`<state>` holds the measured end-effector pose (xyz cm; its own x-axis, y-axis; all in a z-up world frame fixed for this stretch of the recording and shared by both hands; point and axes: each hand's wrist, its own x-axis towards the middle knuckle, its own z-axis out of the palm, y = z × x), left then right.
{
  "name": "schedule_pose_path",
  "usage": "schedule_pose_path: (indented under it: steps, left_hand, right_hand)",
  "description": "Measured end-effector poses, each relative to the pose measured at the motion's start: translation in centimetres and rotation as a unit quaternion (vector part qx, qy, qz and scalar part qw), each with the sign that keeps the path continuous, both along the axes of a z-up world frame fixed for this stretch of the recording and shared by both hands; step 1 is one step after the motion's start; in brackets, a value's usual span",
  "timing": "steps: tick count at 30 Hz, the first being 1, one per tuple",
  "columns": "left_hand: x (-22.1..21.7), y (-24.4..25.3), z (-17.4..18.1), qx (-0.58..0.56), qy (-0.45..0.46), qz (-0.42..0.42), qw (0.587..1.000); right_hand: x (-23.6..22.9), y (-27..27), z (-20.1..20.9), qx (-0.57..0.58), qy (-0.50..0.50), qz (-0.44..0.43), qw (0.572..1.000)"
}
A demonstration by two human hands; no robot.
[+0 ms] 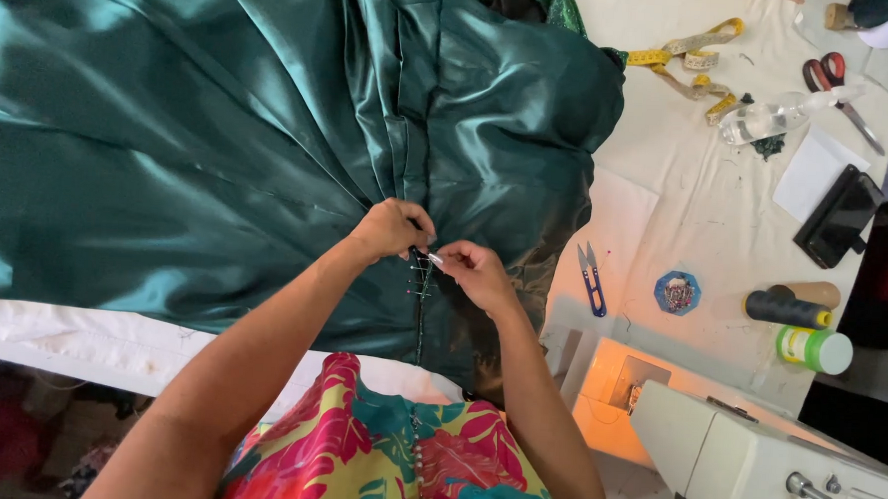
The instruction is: Folding green satin fabric to create pleats and securing them with straight pins on a sewing table.
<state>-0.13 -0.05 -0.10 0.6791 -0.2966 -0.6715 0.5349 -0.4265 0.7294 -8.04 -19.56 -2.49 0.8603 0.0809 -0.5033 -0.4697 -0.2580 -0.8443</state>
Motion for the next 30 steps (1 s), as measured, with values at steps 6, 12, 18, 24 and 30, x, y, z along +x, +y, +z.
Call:
schedule_pose_path:
  steps: [6, 12, 18, 24, 30]
  left_hand:
    - [0.0, 0.2, -0.3, 0.002, 0.011, -0.038, 0.999]
    - [-0.1, 0.2, -0.2, 0.010, 0.010, -0.051, 0.999]
    - [0.1, 0.2, 0.8, 0.024, 0.022, -0.062, 0.998]
    - [0.7, -0.1, -1.4, 0.048, 0.012, -0.091, 0.995]
    - [0.6, 0.1, 0.4, 0.098, -0.037, -0.141, 0.984]
  right_hand:
    - [-0.2, 0.2, 0.3, -0.012, -0.019, -0.003, 1.000]
    - [-0.2, 0.7, 1.4, -0.016, -0.030, -0.011, 0.999]
    - [-0.2, 0.6, 1.1, -0.021, -0.035, -0.013, 0.999]
    - [0.0, 0.7, 0.7, -0.046, -0.036, -0.009, 0.998]
    - [0.3, 1.0, 0.3, -0.095, -0.027, -0.002, 0.995]
